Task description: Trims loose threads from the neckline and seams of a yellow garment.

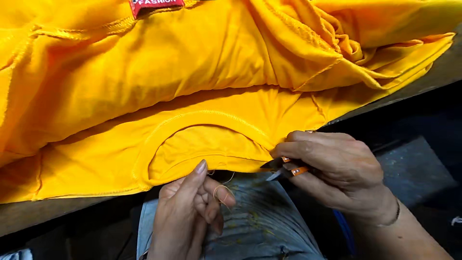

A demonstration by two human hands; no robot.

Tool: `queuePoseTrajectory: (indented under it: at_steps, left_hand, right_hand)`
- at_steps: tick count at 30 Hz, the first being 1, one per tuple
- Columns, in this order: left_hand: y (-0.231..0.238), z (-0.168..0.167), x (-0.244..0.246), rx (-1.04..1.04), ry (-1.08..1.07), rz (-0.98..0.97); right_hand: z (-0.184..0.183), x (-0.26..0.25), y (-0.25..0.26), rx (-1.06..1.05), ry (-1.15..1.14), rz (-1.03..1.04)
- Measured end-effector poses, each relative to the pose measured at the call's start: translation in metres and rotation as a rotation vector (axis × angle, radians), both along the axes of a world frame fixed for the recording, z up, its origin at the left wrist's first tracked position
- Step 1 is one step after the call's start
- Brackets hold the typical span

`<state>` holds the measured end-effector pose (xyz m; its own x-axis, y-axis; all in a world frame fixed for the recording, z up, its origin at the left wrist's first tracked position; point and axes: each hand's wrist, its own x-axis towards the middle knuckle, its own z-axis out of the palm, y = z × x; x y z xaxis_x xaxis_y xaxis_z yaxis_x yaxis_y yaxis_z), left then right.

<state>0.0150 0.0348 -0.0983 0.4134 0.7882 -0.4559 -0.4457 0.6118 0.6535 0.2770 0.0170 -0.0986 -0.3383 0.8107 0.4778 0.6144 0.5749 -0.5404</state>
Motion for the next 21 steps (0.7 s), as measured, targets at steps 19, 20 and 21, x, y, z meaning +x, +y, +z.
queuePoseTrajectory:
  at_steps: [19,20,21]
  left_hand:
    - [-0.009,-0.013,-0.007,0.290,0.107,0.043]
    - [-0.009,-0.013,-0.007,0.289,0.101,0.050]
    - [-0.009,-0.014,-0.007,0.271,0.089,0.054]
  right_hand:
    - [0.007,-0.075,0.010,-0.035,0.085,-0.113]
    - [0.006,-0.078,0.010,-0.021,0.098,-0.109]
    - [0.005,-0.078,0.009,-0.017,0.116,-0.098]
